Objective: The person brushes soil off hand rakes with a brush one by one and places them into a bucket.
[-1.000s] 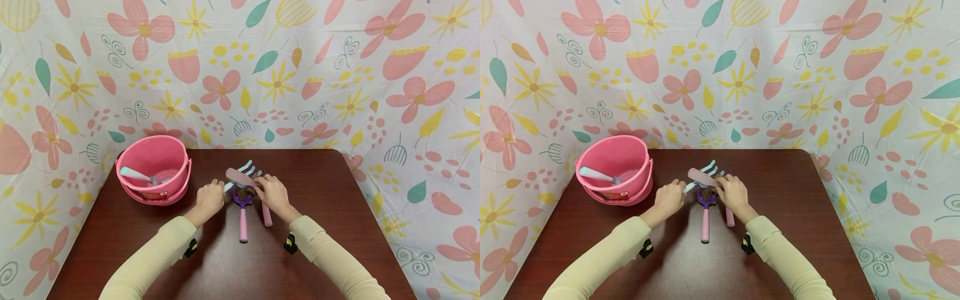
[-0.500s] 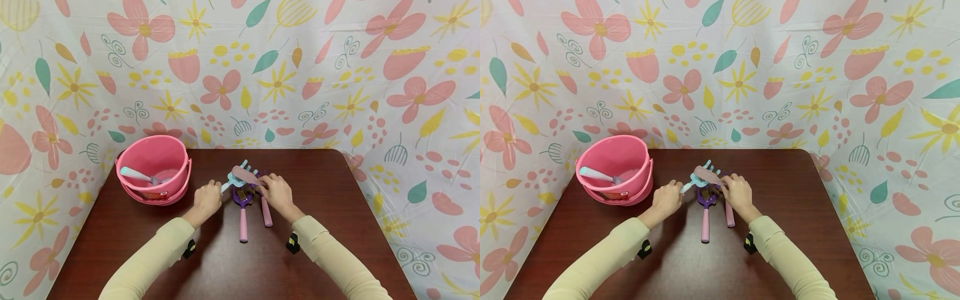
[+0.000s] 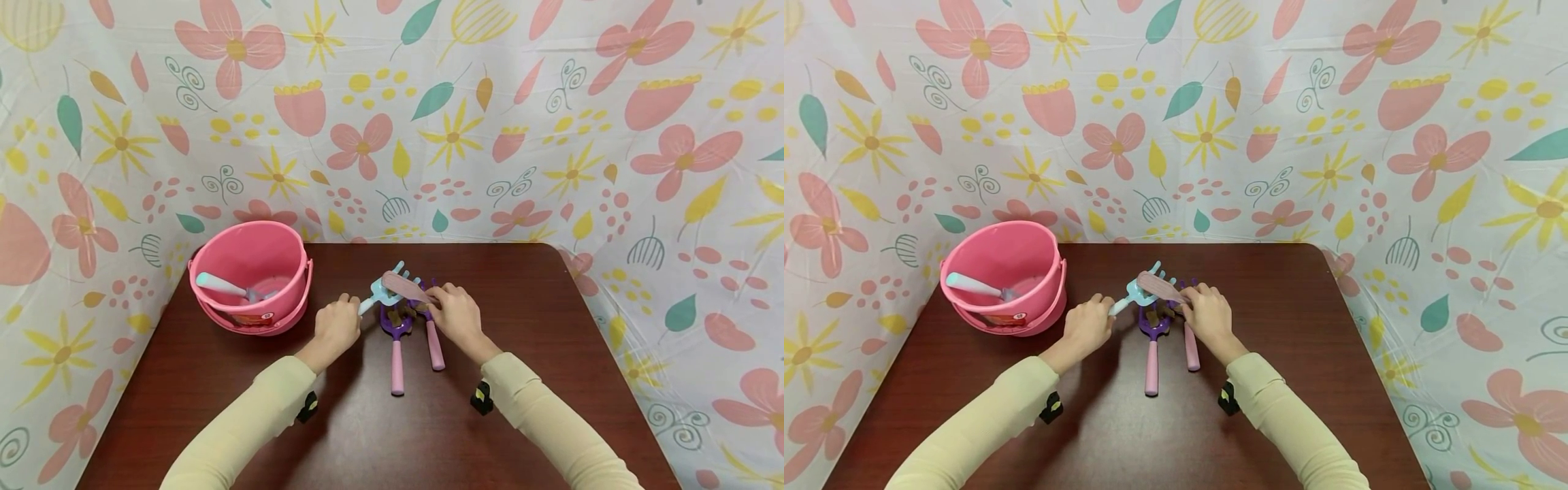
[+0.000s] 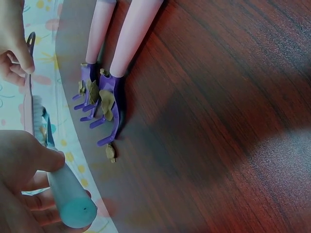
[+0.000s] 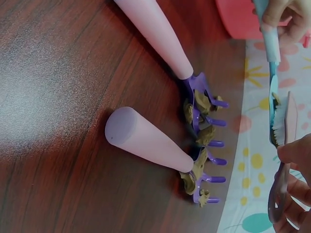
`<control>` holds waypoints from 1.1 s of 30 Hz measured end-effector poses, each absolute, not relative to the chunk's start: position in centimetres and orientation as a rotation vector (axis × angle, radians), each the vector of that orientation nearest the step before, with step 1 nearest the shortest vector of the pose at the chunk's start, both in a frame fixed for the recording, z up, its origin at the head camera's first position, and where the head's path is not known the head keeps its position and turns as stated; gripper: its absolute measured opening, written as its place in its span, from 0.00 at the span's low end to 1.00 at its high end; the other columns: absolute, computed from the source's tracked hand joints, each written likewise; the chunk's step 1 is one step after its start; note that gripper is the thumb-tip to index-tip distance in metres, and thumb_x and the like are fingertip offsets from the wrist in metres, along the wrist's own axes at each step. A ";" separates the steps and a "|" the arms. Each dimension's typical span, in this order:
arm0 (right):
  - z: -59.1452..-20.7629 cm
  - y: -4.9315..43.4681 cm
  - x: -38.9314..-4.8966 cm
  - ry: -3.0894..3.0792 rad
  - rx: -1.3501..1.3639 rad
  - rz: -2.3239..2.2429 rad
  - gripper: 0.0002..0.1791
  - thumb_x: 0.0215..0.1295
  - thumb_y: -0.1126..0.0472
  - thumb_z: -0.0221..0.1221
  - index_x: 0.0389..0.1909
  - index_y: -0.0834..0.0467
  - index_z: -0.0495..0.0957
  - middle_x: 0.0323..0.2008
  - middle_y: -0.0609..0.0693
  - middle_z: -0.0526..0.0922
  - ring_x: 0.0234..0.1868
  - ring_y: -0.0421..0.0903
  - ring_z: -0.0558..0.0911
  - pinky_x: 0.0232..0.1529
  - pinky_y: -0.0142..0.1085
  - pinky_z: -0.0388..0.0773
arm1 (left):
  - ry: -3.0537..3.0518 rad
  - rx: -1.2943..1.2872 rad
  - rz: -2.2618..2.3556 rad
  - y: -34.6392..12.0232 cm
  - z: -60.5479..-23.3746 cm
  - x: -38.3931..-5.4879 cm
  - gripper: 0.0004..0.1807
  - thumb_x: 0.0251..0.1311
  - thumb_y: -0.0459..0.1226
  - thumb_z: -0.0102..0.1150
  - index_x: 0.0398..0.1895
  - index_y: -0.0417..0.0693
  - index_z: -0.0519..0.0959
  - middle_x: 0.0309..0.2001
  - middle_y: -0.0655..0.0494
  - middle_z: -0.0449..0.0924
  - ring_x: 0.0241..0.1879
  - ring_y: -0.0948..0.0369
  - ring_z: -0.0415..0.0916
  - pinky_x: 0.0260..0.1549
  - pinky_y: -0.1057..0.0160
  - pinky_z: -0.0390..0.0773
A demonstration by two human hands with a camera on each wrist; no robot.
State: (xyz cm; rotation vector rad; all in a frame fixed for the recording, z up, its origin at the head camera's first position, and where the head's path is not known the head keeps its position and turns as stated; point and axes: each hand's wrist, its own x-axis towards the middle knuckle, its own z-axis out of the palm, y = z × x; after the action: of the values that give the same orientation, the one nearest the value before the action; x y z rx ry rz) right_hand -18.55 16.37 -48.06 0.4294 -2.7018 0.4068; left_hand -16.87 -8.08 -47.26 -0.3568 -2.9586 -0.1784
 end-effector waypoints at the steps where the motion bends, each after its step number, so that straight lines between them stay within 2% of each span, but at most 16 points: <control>1: -48.1 16.4 -18.5 -2.701 0.432 0.410 0.12 0.51 0.60 0.65 0.39 0.51 0.82 0.29 0.50 0.79 0.29 0.50 0.76 0.24 0.40 0.73 | -2.960 -0.355 -0.179 -8.1 -47.2 -16.8 0.12 0.50 0.41 0.63 0.31 0.43 0.75 0.26 0.51 0.71 0.22 0.51 0.76 0.16 0.55 0.74; 24: -48.0 18.3 -18.0 -2.650 0.399 0.416 0.12 0.50 0.61 0.64 0.39 0.52 0.83 0.30 0.51 0.80 0.31 0.53 0.78 0.27 0.44 0.74 | -2.972 -0.315 -0.184 -8.7 -47.4 -17.2 0.12 0.50 0.41 0.63 0.32 0.43 0.75 0.27 0.51 0.71 0.24 0.51 0.77 0.17 0.55 0.74; 33: -47.8 17.2 -17.8 -2.633 0.420 0.472 0.12 0.51 0.61 0.64 0.39 0.52 0.83 0.31 0.50 0.80 0.29 0.49 0.76 0.25 0.40 0.72 | -2.959 -0.323 -0.200 -8.5 -47.8 -17.1 0.12 0.50 0.41 0.64 0.32 0.44 0.75 0.27 0.51 0.71 0.22 0.52 0.76 0.15 0.56 0.73</control>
State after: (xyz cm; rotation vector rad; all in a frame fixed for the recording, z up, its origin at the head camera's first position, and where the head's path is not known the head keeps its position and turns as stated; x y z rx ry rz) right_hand -17.77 17.23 -47.77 0.4202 -2.6328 0.4721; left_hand -17.09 -8.46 -47.77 -0.3227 -2.9589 -0.2004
